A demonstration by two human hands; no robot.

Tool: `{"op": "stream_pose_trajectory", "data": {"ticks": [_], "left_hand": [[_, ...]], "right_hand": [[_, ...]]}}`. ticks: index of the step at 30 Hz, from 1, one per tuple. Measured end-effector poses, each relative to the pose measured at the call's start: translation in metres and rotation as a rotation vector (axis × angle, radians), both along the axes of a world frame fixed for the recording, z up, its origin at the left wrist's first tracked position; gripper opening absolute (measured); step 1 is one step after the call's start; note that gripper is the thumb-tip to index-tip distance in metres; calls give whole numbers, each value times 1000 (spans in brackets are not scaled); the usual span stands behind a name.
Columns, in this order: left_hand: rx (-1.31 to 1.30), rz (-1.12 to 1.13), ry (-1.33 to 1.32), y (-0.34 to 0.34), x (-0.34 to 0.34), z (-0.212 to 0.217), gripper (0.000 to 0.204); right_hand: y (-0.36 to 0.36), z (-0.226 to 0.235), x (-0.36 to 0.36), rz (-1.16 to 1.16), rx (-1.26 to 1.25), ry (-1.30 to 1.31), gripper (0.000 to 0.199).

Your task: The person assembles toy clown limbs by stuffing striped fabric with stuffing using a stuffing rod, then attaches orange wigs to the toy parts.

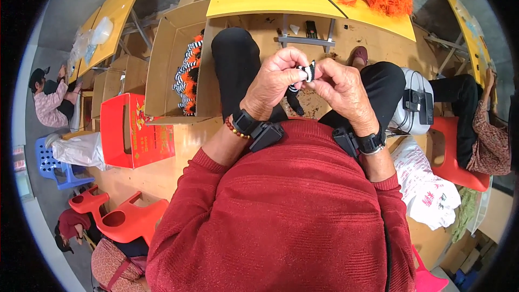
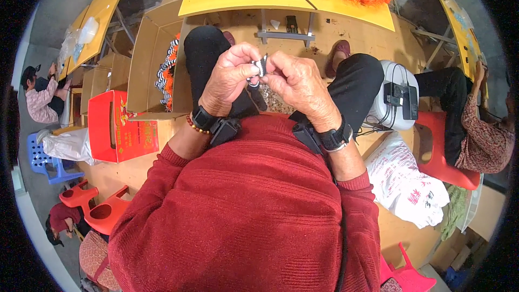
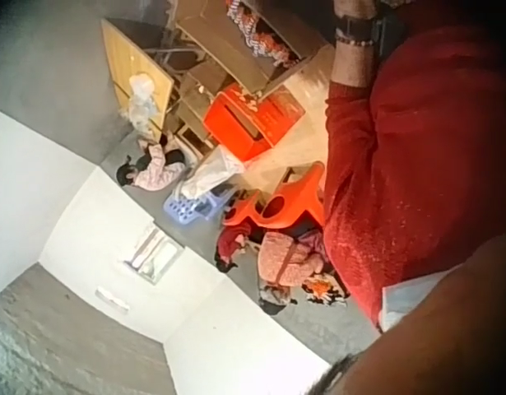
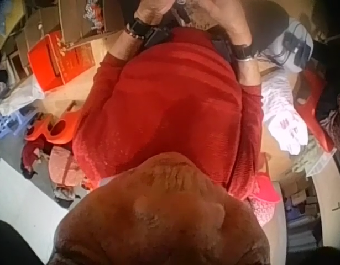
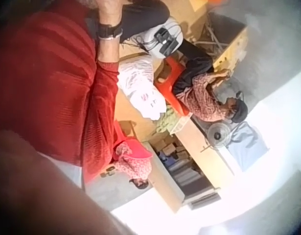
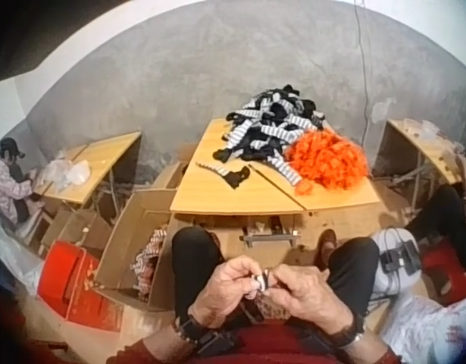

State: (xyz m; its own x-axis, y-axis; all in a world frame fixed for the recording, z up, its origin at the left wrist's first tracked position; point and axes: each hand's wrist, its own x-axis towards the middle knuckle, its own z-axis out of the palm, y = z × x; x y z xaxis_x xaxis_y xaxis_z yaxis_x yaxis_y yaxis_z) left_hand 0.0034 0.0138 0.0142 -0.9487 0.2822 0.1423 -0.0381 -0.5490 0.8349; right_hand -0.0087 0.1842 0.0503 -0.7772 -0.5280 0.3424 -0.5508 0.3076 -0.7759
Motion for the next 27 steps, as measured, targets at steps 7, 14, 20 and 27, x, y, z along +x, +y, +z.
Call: {"op": "stream_pose_trajectory", "data": {"ticks": [7, 14, 20, 27], "left_hand": [[53, 48, -67, 7, 3, 3, 11], [62, -28, 2, 12, 1, 1, 12], [1, -77, 13, 20, 1, 4, 11], [6, 1, 64, 31, -3, -1, 13]], "right_hand": [[9, 3, 3, 1, -65, -39, 15], [10, 3, 8, -54, -179, 53, 11], [14, 4, 7, -85, -5, 36, 18], [29, -15, 2, 37, -329, -388, 27]]}}
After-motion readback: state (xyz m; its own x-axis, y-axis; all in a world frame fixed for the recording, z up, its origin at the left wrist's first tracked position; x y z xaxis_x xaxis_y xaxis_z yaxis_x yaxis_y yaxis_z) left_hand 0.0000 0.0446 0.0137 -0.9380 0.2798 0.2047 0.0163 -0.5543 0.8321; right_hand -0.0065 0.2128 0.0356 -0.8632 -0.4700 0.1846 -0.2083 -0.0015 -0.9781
